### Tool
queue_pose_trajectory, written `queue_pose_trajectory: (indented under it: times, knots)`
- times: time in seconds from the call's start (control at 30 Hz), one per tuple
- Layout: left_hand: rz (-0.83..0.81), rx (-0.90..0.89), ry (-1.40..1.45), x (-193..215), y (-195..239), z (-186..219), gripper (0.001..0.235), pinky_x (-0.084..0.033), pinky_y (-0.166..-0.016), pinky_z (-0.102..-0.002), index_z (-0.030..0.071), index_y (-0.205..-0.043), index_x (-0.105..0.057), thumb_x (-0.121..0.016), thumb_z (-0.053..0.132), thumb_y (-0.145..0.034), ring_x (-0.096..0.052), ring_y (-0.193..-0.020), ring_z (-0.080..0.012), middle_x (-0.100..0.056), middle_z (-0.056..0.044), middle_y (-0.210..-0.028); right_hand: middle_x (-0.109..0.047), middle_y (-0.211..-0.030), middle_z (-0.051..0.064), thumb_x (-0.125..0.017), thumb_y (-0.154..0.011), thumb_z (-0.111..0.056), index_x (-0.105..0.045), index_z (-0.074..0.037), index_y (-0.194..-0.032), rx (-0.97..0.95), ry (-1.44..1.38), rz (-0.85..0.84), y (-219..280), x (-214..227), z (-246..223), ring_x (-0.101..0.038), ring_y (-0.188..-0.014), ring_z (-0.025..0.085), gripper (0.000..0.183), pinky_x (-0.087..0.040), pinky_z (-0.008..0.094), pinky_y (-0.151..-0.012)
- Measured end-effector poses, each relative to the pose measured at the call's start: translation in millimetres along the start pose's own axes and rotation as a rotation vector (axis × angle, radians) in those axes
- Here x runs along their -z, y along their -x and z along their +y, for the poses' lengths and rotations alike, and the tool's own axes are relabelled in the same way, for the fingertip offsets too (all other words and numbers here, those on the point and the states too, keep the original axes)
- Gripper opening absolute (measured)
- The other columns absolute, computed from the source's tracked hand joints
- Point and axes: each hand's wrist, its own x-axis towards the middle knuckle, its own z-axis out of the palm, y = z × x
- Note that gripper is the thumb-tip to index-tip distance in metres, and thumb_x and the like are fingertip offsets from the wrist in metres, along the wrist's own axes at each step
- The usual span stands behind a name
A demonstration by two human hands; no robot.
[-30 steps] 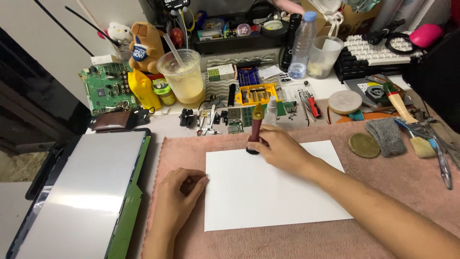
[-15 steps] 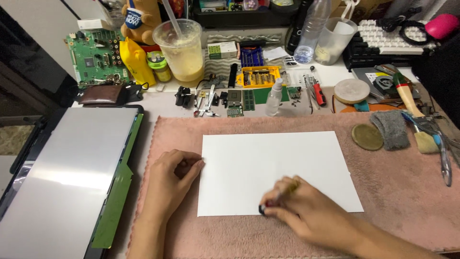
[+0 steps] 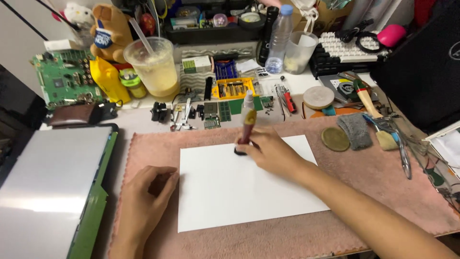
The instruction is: The person folds a white sheet of paper in half on a cluttered desk. They then pick up a red-handled tool with a black tip and repeatedly rub the surface of the paper with it, moving the tool across the sheet in various directions.
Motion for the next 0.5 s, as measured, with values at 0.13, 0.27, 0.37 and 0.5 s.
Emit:
queue_pose_trajectory:
  times: [0.13, 0.27, 0.37, 0.5]
  knots:
    - [0.006, -0.057, 0.030, 1.3, 2.8, 16.0, 0.011, -0.073, -0.066, -0.028, 0.008, -0.108, -0.089, -0.083, 0.011, -0.098, -0.080, -0.073, -0.0150, -0.088, -0.005, -0.099, -0.087, -0.125, 0.005, -0.056, -0.115, -0.040, -0.085, -0.016, -0.121, 0.076, 0.098, -0.112, 65.0, -4.9, -2.9, -0.077, -0.124, 0.024, 0.038, -0.056, 0.046, -0.116]
    - [0.059, -0.222, -0.041, -9.4, 9.8, 31.7, 0.006, -0.056, -0.077, -0.031, 0.015, -0.103, -0.088, -0.088, 0.018, -0.098, -0.071, -0.079, -0.0132, -0.085, 0.001, -0.089, -0.073, -0.101, 0.004, -0.067, -0.113, -0.019, -0.063, -0.018, -0.123, 0.333, 0.124, -0.119, 121.7, -17.7, 3.3, -0.072, -0.097, 0.022, 0.011, -0.061, 0.043, -0.103]
    - [-0.003, -0.281, 0.043, -24.8, 16.3, 45.9, 0.014, -0.048, -0.081, -0.032, 0.018, -0.109, -0.091, -0.090, 0.024, -0.097, -0.059, -0.067, -0.0098, -0.075, 0.007, -0.073, -0.076, -0.102, 0.003, -0.065, -0.116, -0.021, -0.070, -0.013, -0.122, 0.391, 0.014, -0.056, 122.8, -13.9, 2.2, -0.061, -0.088, 0.020, 0.011, -0.050, 0.036, -0.089]
    - [-0.144, -0.497, 0.033, -45.5, 24.3, 55.3, 0.022, -0.045, -0.084, -0.036, 0.023, -0.088, -0.077, -0.094, 0.035, -0.096, -0.061, -0.063, -0.0142, -0.062, 0.007, -0.065, -0.082, -0.112, 0.006, -0.065, -0.113, -0.027, -0.078, -0.010, -0.120, 0.379, 0.126, -0.037, 76.3, -8.0, 29.6, -0.075, -0.106, 0.025, 0.023, -0.056, 0.044, -0.103]
